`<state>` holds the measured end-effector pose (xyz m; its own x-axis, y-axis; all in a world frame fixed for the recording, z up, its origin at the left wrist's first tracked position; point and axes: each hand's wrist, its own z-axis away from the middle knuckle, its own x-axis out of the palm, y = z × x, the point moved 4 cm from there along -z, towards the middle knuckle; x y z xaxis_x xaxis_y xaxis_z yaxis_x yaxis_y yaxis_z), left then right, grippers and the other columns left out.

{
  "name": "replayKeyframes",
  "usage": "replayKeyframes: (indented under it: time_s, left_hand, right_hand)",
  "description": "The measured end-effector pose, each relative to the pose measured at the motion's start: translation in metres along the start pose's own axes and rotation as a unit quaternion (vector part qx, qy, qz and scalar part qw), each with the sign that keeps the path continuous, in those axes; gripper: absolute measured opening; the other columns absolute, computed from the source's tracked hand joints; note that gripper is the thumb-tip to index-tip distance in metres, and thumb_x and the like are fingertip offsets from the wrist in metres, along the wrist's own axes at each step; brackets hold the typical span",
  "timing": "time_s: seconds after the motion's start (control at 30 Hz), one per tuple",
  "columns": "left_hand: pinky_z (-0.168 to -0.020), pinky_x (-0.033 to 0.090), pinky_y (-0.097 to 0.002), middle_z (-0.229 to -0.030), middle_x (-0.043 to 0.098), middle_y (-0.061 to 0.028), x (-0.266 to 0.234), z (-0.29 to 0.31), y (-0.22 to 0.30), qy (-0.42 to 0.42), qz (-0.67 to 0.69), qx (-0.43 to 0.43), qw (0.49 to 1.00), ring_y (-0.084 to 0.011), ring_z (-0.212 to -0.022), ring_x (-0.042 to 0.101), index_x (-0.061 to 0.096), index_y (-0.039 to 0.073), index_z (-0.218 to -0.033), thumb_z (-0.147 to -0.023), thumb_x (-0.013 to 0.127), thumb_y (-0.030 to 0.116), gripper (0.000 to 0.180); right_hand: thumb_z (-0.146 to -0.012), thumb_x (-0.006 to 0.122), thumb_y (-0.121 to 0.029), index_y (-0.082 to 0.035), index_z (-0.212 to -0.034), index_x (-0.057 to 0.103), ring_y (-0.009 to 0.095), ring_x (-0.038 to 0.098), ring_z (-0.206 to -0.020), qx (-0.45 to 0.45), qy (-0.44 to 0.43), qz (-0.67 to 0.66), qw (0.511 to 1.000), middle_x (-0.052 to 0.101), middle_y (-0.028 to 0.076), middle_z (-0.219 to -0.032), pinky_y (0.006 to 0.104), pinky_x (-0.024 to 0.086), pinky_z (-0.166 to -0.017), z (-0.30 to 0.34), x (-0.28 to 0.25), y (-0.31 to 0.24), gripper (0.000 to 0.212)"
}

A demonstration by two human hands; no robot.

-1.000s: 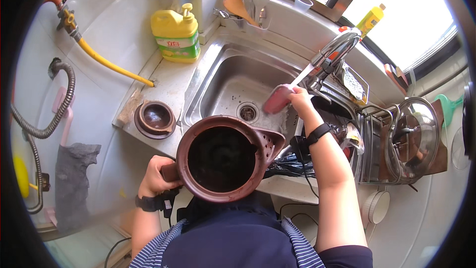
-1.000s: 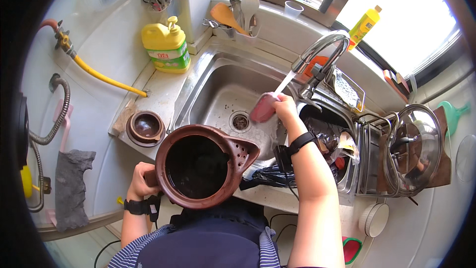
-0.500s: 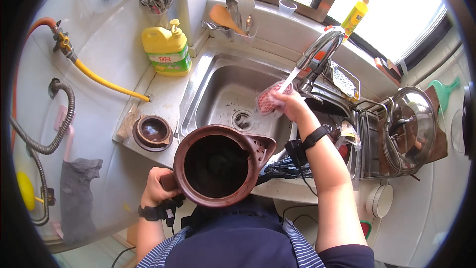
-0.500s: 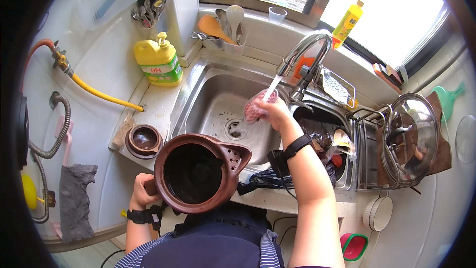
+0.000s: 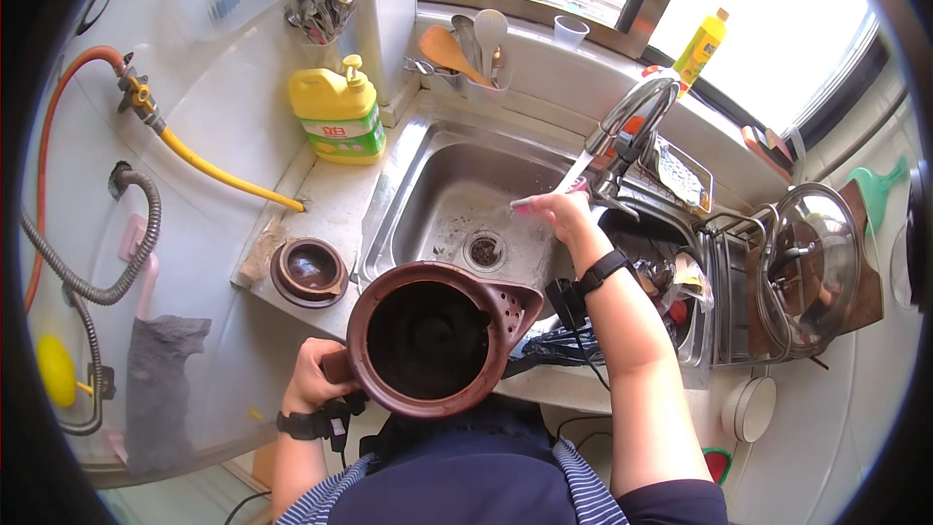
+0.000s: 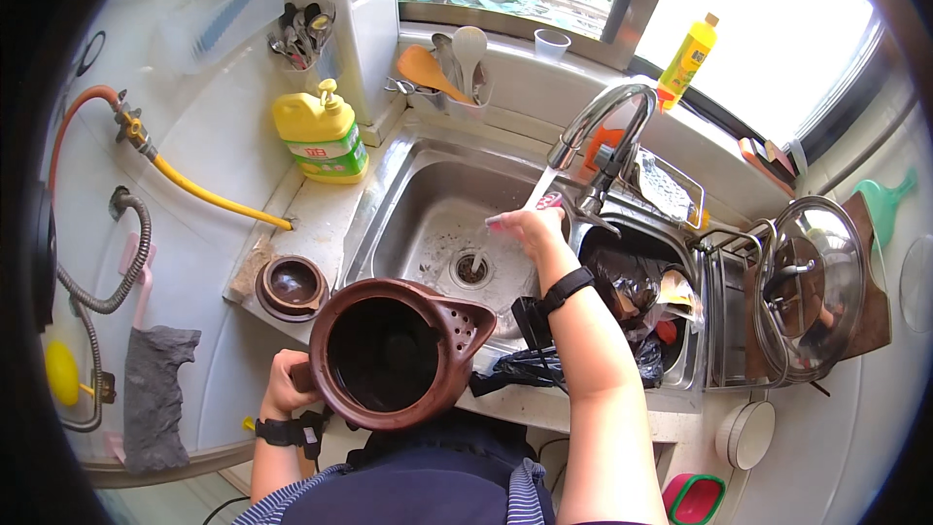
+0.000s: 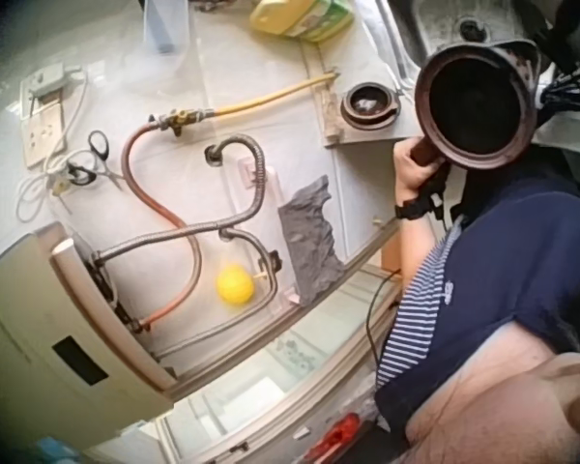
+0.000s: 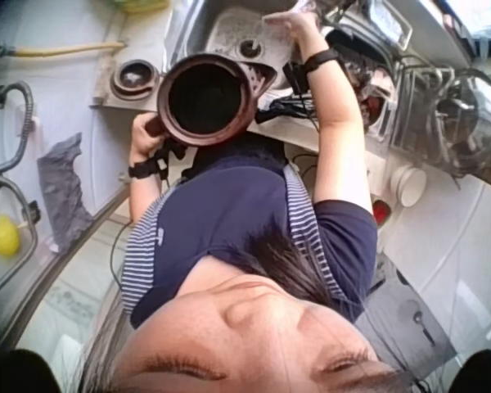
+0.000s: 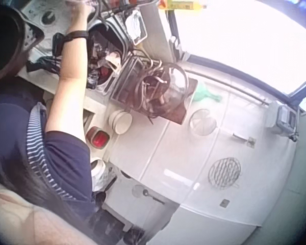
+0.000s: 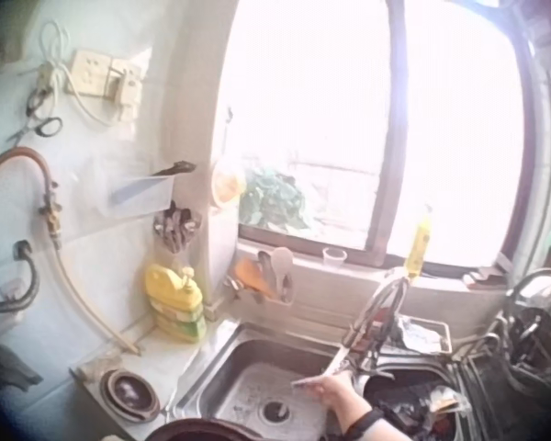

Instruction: Washing a ceramic pot in a kitchen and then repairing a small portable fan with a screwdriver in a bedroom.

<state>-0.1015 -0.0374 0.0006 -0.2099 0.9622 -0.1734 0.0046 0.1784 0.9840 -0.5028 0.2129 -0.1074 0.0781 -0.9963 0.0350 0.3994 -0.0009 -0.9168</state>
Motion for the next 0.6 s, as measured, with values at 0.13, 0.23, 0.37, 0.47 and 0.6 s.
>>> replayKeyframes:
  time_s: [0.13, 0.23, 0.37, 0.47, 0.6]
  left_hand:
    - [-0.047, 0.037, -0.0236, -0.052, 0.052, -0.0022, -0.004, 0.007, -0.002, 0.008, -0.011, -0.012, 1.0, -0.0081, -0.047, 0.047, 0.059, 0.001, -0.062, -0.054, 0.079, 0.015, 0.026]
    - [-0.046, 0.037, -0.0239, -0.051, 0.051, -0.0025, -0.004, 0.006, 0.001, 0.008, -0.015, -0.004, 1.0, -0.0085, -0.047, 0.046, 0.058, 0.001, -0.061, -0.054, 0.08, 0.015, 0.026]
    - [-0.046, 0.037, -0.0238, -0.051, 0.05, -0.0037, -0.005, 0.005, -0.003, 0.002, -0.017, 0.009, 1.0, -0.0096, -0.046, 0.047, 0.058, 0.002, -0.06, -0.053, 0.08, 0.014, 0.026]
    - [-0.046, 0.036, -0.0241, -0.05, 0.049, -0.0043, -0.005, 0.004, -0.002, 0.004, -0.017, 0.011, 1.0, -0.01, -0.045, 0.045, 0.056, 0.002, -0.059, -0.053, 0.08, 0.014, 0.027]
    - [-0.045, 0.034, -0.0246, -0.048, 0.046, -0.0041, -0.005, 0.005, -0.003, 0.004, -0.03, 0.018, 0.999, -0.01, -0.044, 0.043, 0.054, 0.002, -0.057, -0.053, 0.08, 0.015, 0.029]
  right_hand:
    - [-0.057, 0.064, 0.013, 0.003, -0.109, 0.031, 0.025, 0.061, -0.074, -0.004, -0.013, 0.047, 0.999, 0.056, 0.013, -0.083, 0.0332, 0.05, -0.059, 0.041, 0.022, -0.029, 0.062]
    - [-0.057, 0.062, 0.013, 0.002, -0.09, 0.045, 0.026, 0.062, -0.071, -0.041, -0.084, -0.058, 0.994, 0.057, 0.011, -0.075, 0.0336, 0.05, -0.057, 0.057, 0.022, -0.046, 0.038]
    - [-0.062, 0.068, 0.009, -0.001, -0.079, 0.052, 0.024, 0.062, -0.068, -0.053, -0.101, -0.076, 0.991, 0.058, 0.009, -0.07, 0.0337, 0.049, -0.056, 0.066, 0.025, -0.053, 0.026]
    - [-0.068, 0.072, 0.001, -0.001, -0.081, 0.054, 0.021, 0.062, -0.069, -0.046, -0.067, -0.031, 0.996, 0.06, 0.007, -0.072, 0.0319, 0.049, -0.058, 0.068, 0.024, -0.051, 0.022]
    - [-0.073, 0.071, -0.006, -0.002, -0.084, 0.055, 0.019, 0.06, -0.068, 0.026, 0.004, -0.086, 0.996, 0.06, 0.005, -0.075, 0.0297, 0.048, -0.06, 0.059, 0.017, -0.037, 0.019]
